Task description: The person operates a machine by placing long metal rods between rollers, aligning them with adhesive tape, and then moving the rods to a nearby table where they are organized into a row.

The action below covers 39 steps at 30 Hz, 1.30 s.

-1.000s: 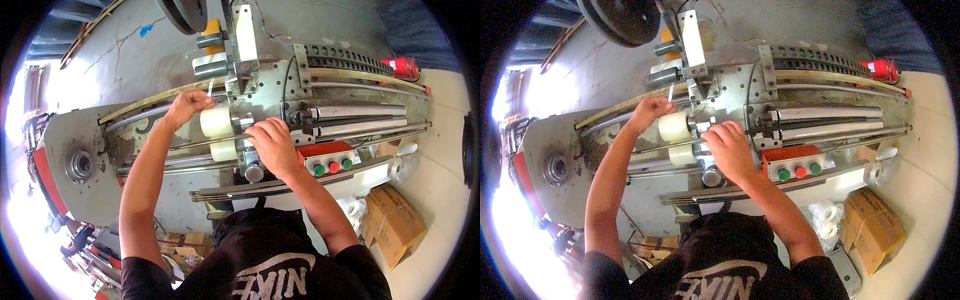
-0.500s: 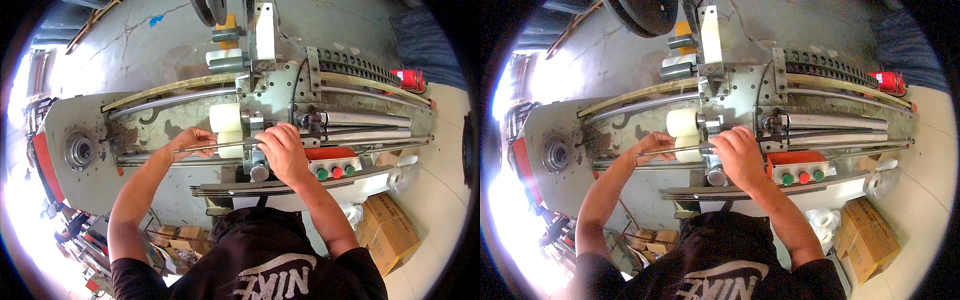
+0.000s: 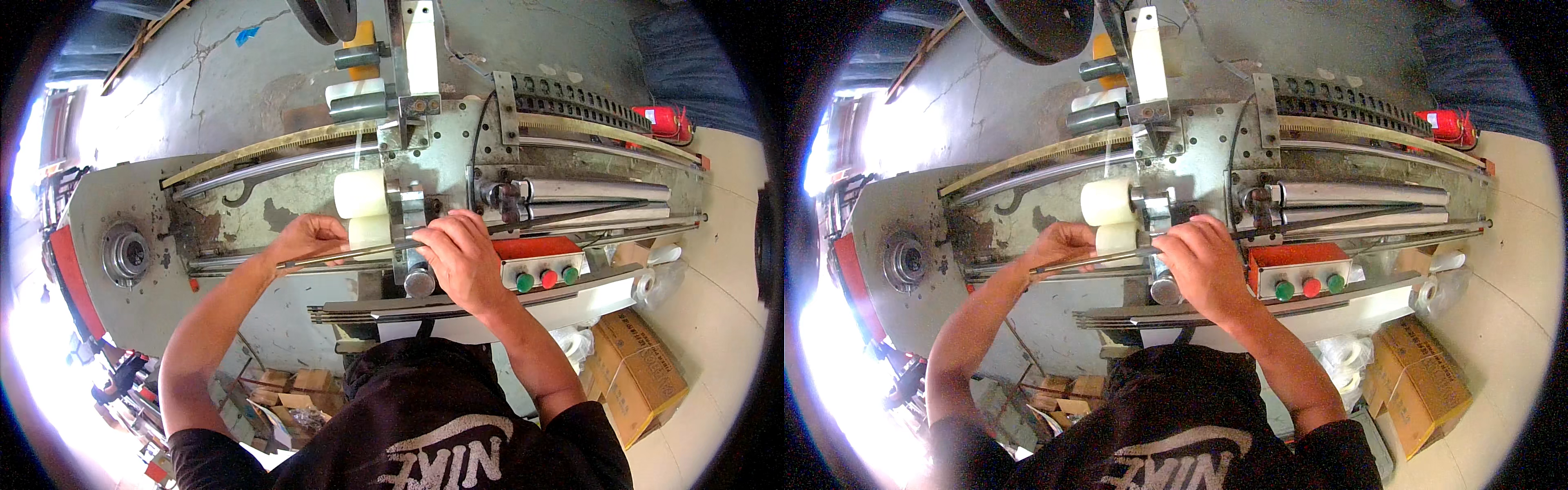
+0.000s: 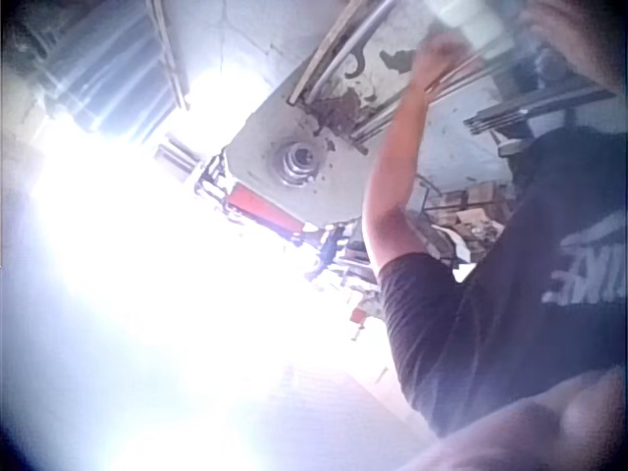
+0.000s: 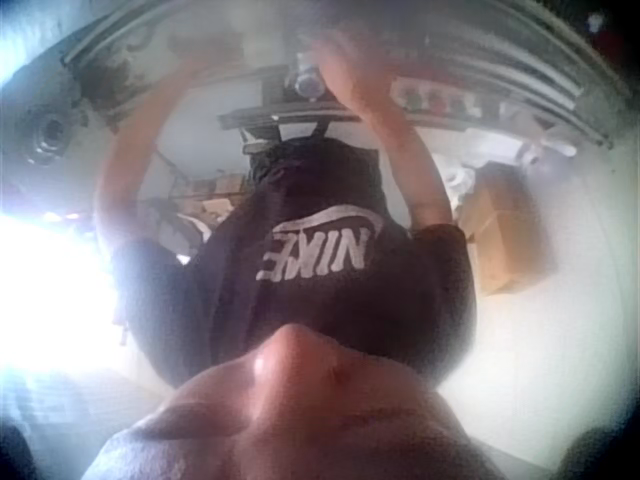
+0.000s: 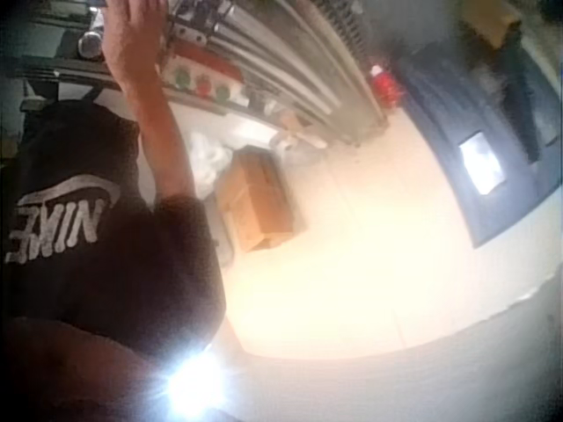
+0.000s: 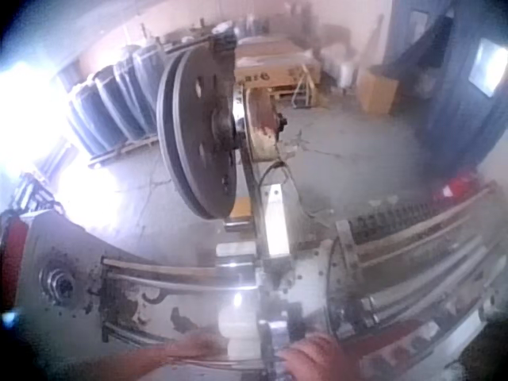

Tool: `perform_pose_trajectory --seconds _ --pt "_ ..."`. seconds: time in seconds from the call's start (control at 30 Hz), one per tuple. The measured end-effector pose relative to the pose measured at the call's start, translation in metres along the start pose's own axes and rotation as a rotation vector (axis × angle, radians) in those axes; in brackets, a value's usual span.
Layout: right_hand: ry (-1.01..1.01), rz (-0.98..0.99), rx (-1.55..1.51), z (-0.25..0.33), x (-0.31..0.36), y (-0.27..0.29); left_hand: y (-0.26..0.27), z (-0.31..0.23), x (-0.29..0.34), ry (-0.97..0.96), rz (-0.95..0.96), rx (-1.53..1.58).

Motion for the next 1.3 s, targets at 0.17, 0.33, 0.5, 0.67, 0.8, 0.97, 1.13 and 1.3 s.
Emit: perform_pose_trajectory --seconds 0.17,0.33,0.5,0.67,0.8,0.97,1.13,1.3 --pt "0.024 0.001 -0.001 0.003 0.001 0.003 0.011 -0.046 0.023 0.129 -0.097 -0.116" --pt "0.014 0.03 0.007 0.0 0.002 -0.004 -0.008 -0.083 0.028 0.16 -0.205 -0.117" --pt "0.005 0.038 -0.018 -0.006 -0.001 -0.009 -0.035 -0.088 0.03 0.09 -0.258 0.029" --pt "-0.008 0.015 -0.04 -0.008 -0.01 -0.008 -0.075 -0.062 0.034 -0.085 -0.386 0.173" --pt "-0.017 -0.012 -0.03 -0.007 -0.015 -0.006 -0.102 -0.035 0.033 -0.229 -0.552 0.244" --pt "-0.009 -0.004 -0.021 -0.001 -0.013 -0.001 -0.111 -0.021 0.038 -0.405 -0.841 0.149" --pt "-0.003 0.005 -0.051 0.004 -0.011 0.005 -0.116 -0.033 0.047 -0.421 -0.959 -0.084" --pt "0.003 0.005 -0.039 0.004 -0.011 0.008 -0.12 -0.054 0.051 -0.419 -1.051 -0.487"
Point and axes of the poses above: each hand's wrist, its own x-axis away from the middle knuckle, its own y-axis out of the back of the hand, z = x × y, the point moved 5 cm from there along -x, towards the middle knuckle, and after that the axes turned 7 degrees about z, right-handed, at the moved point
